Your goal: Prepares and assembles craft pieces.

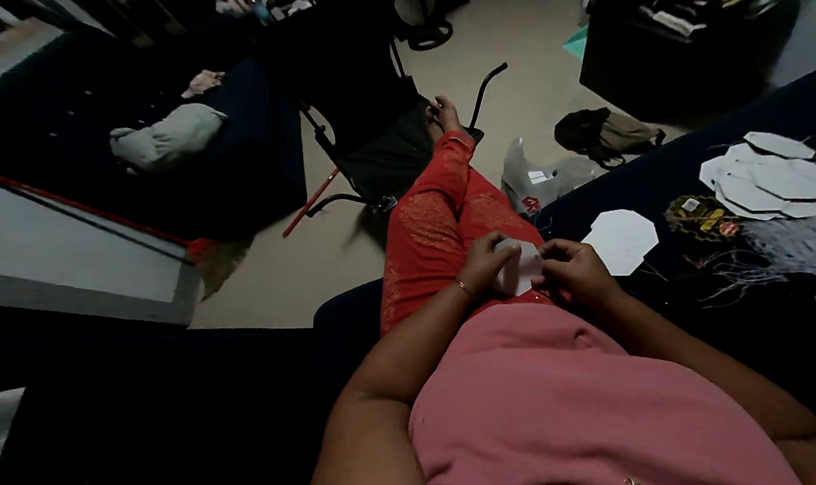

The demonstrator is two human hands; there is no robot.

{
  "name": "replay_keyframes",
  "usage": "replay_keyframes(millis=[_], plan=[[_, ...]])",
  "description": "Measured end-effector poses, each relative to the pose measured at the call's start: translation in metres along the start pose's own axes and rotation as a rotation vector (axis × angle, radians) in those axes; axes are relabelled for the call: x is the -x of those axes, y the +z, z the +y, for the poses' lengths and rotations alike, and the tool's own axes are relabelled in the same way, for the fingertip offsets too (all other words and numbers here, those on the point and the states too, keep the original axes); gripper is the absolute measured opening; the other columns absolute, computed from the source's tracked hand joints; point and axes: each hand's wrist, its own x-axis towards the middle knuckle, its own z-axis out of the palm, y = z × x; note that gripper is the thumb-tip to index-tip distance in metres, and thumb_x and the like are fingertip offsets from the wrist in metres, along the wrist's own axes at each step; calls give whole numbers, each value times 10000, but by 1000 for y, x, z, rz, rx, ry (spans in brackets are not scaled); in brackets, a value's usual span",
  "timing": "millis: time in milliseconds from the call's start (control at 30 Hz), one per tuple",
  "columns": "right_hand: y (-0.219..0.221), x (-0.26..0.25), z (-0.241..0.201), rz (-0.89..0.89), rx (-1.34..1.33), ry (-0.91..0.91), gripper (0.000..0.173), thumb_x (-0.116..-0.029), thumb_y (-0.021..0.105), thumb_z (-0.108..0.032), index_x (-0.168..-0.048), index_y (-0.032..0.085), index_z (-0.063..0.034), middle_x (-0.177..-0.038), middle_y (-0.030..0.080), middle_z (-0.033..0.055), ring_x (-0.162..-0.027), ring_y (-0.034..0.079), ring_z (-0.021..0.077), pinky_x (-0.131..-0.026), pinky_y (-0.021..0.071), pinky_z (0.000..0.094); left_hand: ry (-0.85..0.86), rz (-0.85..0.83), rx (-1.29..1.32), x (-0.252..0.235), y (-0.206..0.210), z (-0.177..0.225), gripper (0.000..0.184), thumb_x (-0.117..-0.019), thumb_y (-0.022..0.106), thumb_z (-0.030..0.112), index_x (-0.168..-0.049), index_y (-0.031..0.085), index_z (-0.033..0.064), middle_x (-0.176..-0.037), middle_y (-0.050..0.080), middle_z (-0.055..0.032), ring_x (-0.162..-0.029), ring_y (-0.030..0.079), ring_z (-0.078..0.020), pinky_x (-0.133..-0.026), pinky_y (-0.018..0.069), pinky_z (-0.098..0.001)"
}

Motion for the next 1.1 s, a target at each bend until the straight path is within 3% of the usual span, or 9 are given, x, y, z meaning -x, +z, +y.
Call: replay_keyframes(millis=[100, 267, 400, 500, 700, 800, 867, 967, 1100], plan=[[-4, 2, 1, -9, -13, 6, 151, -950, 604, 22, -1087, 663, 41, -966, 718, 104, -736, 725, 154, -693, 645, 318, -67, -58, 9, 2, -4, 3, 245, -1010, 609, 100, -1189, 624, -67, -1075, 679, -166, -964, 655, -162, -918, 535, -361], [-55, -6, 6, 125, 332, -48, 270, -969, 607, 3, -1232, 667, 12, -1120, 706, 157, -875, 718, 216, -779, 619, 409, -83, -27, 41, 2, -11, -12, 289, -943, 683, 40, -1214, 628, -43, -1097, 690, -159, -971, 689, -193, -910, 574, -390], [-128, 2, 5, 169, 666, 58, 131, -978, 675, -80, -1075, 739, -21, -1017, 725, 171, -847, 698, 314, -786, 574, 562, -138, 123, 138, -4, -14, -18, 329, -898, 710, -24, -1206, 597, -47, -1071, 677, -167, -928, 688, -206, -852, 587, -393], [-152, 9, 6, 45, 869, 190, 78, -935, 746, -113, -967, 778, -49, -943, 732, 171, -913, 689, 353, -873, 520, 619, -167, 158, 184, -7, -12, -22, 386, -866, 712, -77, -1224, 574, -43, -1067, 677, -174, -899, 697, -217, -808, 599, -396], [-111, 7, 12, -250, 1073, 305, 129, -926, 721, -94, -1038, 780, -72, -1053, 728, 162, -1042, 670, 364, -932, 499, 610, -200, 132, 162, -6, -12, -19, 395, -880, 704, -69, -1245, 564, -17, -1049, 673, -160, -824, 685, -203, -714, 591, -359], [-88, 8, 15, -333, 1210, 344, 161, -955, 674, -119, -1066, 748, -30, -1072, 707, 207, -1062, 660, 415, -893, 502, 633, -201, 118, 176, -5, -12, -20, 391, -892, 686, -74, -1256, 554, -19, -1055, 672, -156, -837, 686, -196, -730, 593, -353], [-75, 12, 18, -344, 1300, 302, 157, -978, 610, -84, -1012, 723, 21, -1045, 696, 232, -1042, 662, 434, -843, 513, 627, -202, 113, 184, -5, -12, -20, 393, -895, 679, -71, -1262, 548, -20, -1058, 672, -158, -831, 688, -196, -716, 592, -349], [-61, 18, 22, -392, 1376, 208, 201, -1005, 517, -15, -999, 695, 79, -1061, 688, 261, -1082, 637, 455, -880, 474, 619, -193, 103, 198, -6, -13, -22, 401, -892, 676, -77, -1268, 541, -39, -1079, 670, -166, -885, 692, -210, -791, 596, -376], [-61, 18, 55, -389, 1488, 80, 176, -967, 568, -5, -876, 718, 14, -940, 711, 185, -983, 672, 389, -815, 501, 574, -200, 100, 197, -8, -13, -22, 392, -895, 681, -75, -1261, 546, -37, -1073, 670, -165, -875, 691, -211, -783, 597, -374]])
